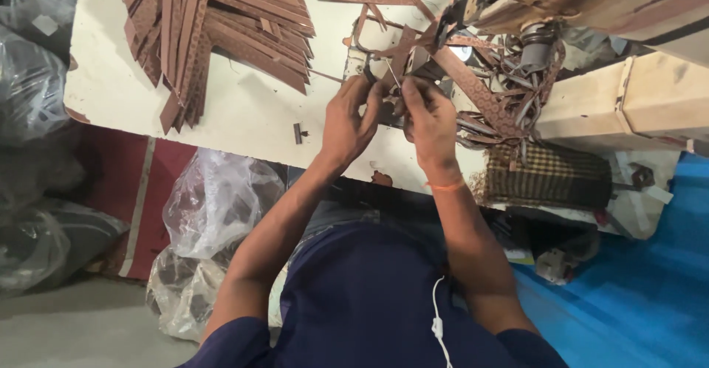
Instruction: Trimming excess material from leather straps using small snips at a workbench.
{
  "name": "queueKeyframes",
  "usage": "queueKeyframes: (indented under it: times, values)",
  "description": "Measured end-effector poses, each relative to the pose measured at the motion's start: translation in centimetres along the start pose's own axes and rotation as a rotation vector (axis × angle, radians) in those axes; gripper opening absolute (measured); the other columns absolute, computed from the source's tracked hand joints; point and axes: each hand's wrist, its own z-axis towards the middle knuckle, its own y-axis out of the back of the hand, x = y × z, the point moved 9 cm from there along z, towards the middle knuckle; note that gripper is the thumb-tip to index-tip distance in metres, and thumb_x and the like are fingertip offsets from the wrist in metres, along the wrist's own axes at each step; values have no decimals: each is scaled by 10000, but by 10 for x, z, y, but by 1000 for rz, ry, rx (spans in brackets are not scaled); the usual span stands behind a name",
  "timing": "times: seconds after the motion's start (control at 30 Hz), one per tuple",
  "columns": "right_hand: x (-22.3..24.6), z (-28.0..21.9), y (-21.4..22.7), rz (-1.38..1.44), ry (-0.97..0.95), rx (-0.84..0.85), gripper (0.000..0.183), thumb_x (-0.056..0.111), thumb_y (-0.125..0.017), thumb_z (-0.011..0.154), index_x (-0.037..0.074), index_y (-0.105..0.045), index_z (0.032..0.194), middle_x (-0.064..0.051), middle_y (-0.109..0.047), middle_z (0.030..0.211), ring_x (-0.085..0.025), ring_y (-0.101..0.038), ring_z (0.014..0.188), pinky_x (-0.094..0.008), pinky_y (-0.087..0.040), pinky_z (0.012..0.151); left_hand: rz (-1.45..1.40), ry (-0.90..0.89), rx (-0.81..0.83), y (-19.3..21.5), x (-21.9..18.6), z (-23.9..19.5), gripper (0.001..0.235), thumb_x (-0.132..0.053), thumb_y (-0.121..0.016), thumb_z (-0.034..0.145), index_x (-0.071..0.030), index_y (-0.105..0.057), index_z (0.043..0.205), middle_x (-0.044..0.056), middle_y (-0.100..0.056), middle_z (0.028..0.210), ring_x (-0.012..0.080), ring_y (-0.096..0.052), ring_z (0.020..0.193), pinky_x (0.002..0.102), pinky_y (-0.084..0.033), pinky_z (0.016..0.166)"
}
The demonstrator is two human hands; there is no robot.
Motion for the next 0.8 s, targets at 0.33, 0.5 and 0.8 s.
queueKeyframes:
  times: [0.33,0.5,0.8]
  values:
    - [10,-6,-9,38,38,1,270,235,-678,1038,52,-586,1214,-25,-615,770,-25,-384,487,-206,-246,417,142,86,-27,21,1,-18,157,-114,-649,1001,24,-642,928,181,-644,885,340,-665,774,413,-525,696]
    - [2,-2,-11,107,-60,-3,255,265,-664,1021,69,-581,1162,-12,-613,749,-16,-370,448,-197,-232,388,214,28,-52,30,-8,-15,110,-95,-644,998,7,-659,961,169,-673,908,355,-680,817,425,-528,714]
    - [-42,-6,17,-149,24,-33,271,250,-687,1011,63,-564,1163,-29,-639,770,-24,-405,501,-202,-290,429,352,-206,-160,82,-28,13,44,-31,-637,1002,-3,-656,1029,161,-678,933,286,-697,839,390,-567,748]
